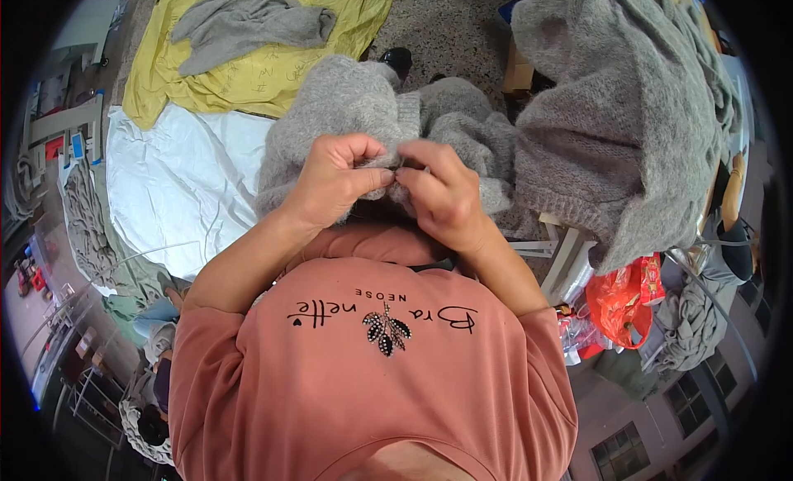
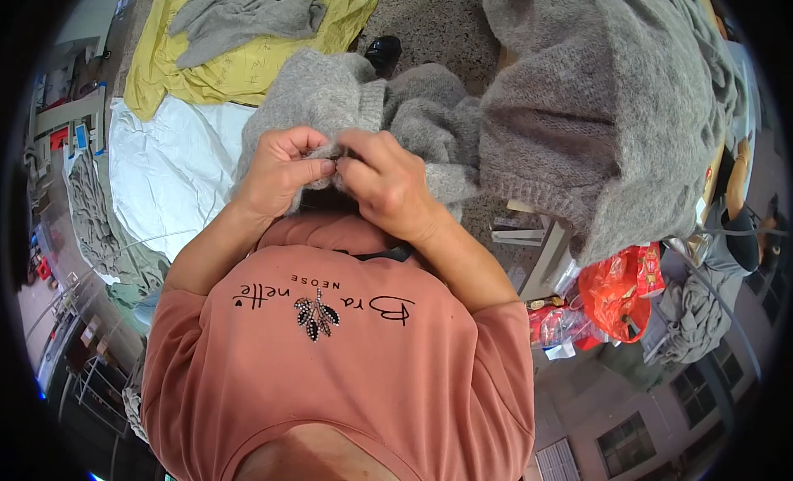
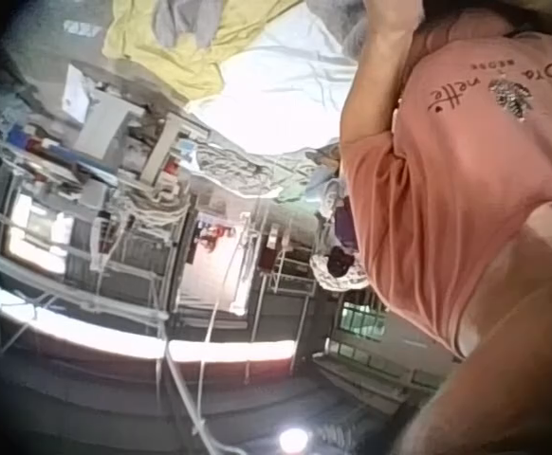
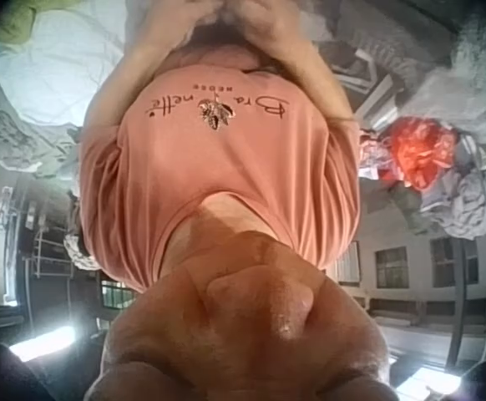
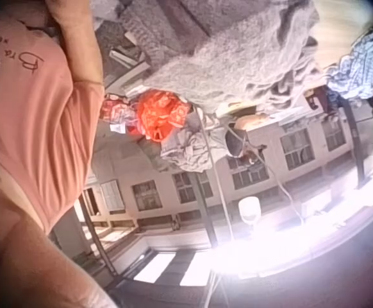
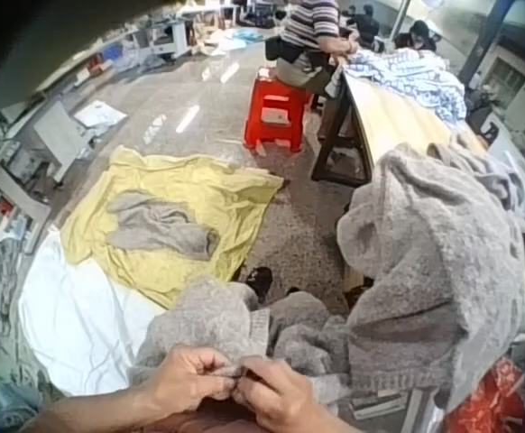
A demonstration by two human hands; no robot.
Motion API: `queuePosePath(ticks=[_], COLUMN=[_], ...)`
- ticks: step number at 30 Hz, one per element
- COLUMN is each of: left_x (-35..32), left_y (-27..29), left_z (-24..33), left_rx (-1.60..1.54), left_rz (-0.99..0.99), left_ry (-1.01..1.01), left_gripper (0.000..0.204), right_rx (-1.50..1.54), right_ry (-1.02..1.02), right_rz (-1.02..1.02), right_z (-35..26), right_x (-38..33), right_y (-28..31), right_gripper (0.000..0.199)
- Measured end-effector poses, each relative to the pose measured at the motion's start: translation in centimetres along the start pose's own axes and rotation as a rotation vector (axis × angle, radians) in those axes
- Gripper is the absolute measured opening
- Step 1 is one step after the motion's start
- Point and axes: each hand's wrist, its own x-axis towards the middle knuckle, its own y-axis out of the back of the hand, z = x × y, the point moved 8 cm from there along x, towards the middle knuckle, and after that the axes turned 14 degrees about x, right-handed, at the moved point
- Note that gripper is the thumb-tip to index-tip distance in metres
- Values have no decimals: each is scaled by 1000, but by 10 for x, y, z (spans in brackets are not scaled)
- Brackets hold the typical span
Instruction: Inspecting a grey knit garment for defects or loose threads and removing them by hand.
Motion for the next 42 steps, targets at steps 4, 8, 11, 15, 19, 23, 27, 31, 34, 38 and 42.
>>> queuePosePath(ticks=[4, 8, 11, 15, 19, 23, 27, 31, 34, 38, 42], left_x=[-5, -12, -13, -17, -18, -15, -12, -20, -25, -25, -21], left_y=[4, 4, 4, 4, 3, 4, 7, 5, 3, 13, 51], left_z=[2, 11, 23, 30, 29, 27, 26, 32, 35, 37, 6], left_rx=[163, 359, 495, 576, 581, 553, 543, 630, 693, 813, 711], left_rz=[69, 139, 216, 245, 257, 266, 288, 426, 461, 518, 481], left_ry=[-79, -173, -330, -400, -412, -371, -330, -469, -523, -575, -354], left_gripper=[11, 9, 9, 8, 7, 6, 7, 8, 9, 9, 11], right_rx=[365, 545, 495, 415, 370, 209, 50, -5, -18, 17, -80], right_ry=[-280, -692, -622, -529, -464, -438, -331, -315, -343, -306, -543], right_rz=[-58, -187, -51, -190, -193, -153, -92, -22, -3, 118, -17], right_z=[30, 48, 45, 41, 37, 32, 24, 24, 29, 33, 60], right_x=[-4, -16, -12, -10, -15, -17, -15, -11, -8, -7, -25], right_y=[-7, -15, -12, -15, -16, -15, -16, -17, -21, -9, 7], right_gripper=[22, 25, 25, 27, 28, 22, 17, 15, 14, 12, 15])
